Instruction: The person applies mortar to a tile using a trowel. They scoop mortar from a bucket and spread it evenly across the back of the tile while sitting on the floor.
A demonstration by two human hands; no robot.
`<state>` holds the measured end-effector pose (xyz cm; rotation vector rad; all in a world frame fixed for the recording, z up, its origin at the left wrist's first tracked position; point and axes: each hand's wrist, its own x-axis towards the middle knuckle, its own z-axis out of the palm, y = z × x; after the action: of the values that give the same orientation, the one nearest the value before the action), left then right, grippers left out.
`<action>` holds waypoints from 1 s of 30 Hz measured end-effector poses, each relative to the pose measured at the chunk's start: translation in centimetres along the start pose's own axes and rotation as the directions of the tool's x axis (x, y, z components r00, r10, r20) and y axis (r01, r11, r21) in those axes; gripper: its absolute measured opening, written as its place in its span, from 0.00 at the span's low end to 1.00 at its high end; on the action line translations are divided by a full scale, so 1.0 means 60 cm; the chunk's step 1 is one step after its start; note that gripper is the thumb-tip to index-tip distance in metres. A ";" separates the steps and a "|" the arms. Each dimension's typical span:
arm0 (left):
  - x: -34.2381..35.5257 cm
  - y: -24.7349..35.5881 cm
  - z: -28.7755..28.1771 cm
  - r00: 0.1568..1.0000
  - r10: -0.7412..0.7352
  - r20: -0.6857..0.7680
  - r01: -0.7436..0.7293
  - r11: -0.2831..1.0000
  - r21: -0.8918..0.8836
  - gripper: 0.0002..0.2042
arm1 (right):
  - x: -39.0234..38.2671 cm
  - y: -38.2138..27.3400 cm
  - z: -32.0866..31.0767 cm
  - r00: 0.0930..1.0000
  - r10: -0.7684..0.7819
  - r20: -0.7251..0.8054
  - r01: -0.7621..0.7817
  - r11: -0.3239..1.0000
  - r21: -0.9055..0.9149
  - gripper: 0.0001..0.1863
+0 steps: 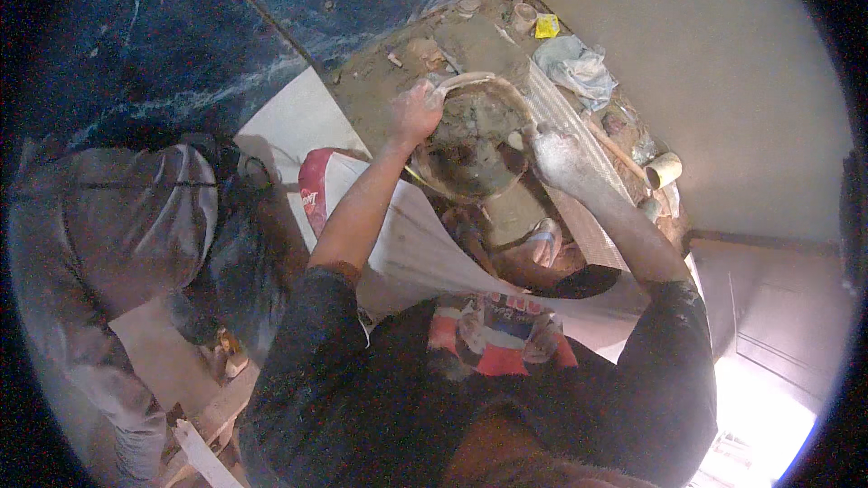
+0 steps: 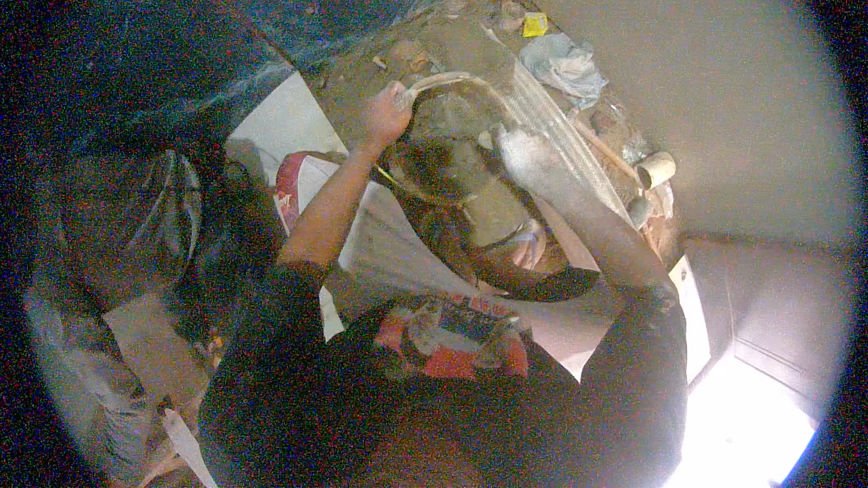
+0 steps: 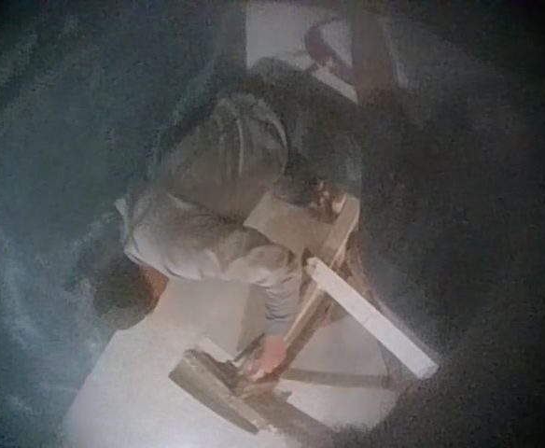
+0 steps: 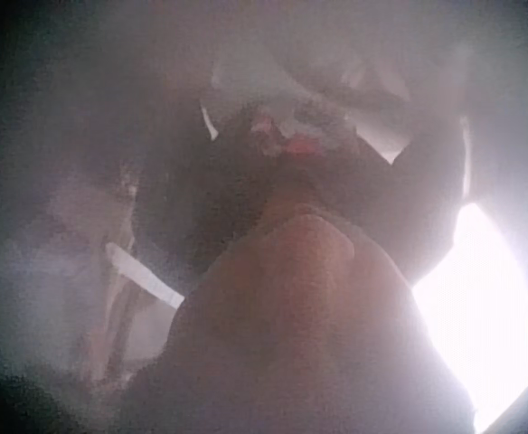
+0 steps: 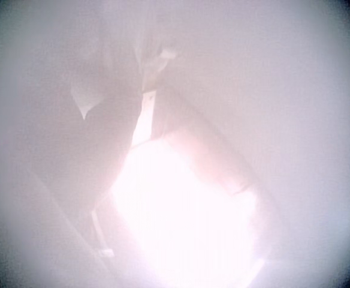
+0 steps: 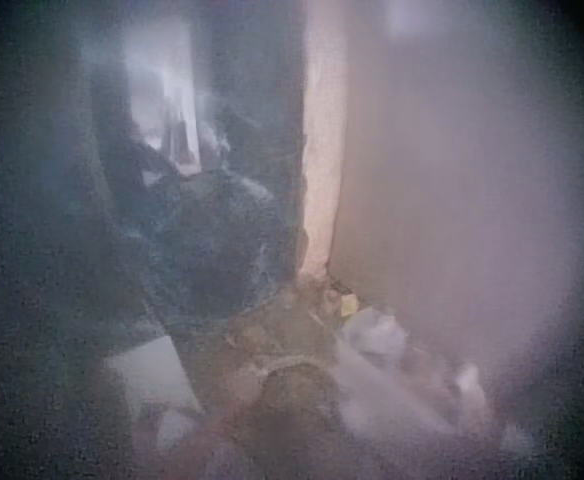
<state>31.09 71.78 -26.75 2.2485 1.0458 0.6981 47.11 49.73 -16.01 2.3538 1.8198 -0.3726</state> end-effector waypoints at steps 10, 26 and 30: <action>-0.005 0.007 0.008 0.997 0.075 -0.027 -0.076 0.995 -0.060 0.13 | -0.020 -0.070 0.167 0.996 -0.087 -0.023 0.087 0.996 -0.005 0.15; -0.009 0.005 0.019 1.000 0.020 -0.016 -0.020 0.999 -0.037 0.13 | 0.008 -0.034 0.107 0.952 0.022 0.305 -0.086 0.976 0.198 0.19; 0.006 -0.004 0.043 0.987 0.061 -0.147 -0.072 0.995 -0.075 0.14 | -0.017 0.001 0.282 0.994 0.073 -0.085 -0.007 0.796 0.605 0.18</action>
<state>32.86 71.52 -28.66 2.1987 0.9947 0.9274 45.07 44.33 -31.96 2.8557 1.8986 -0.9766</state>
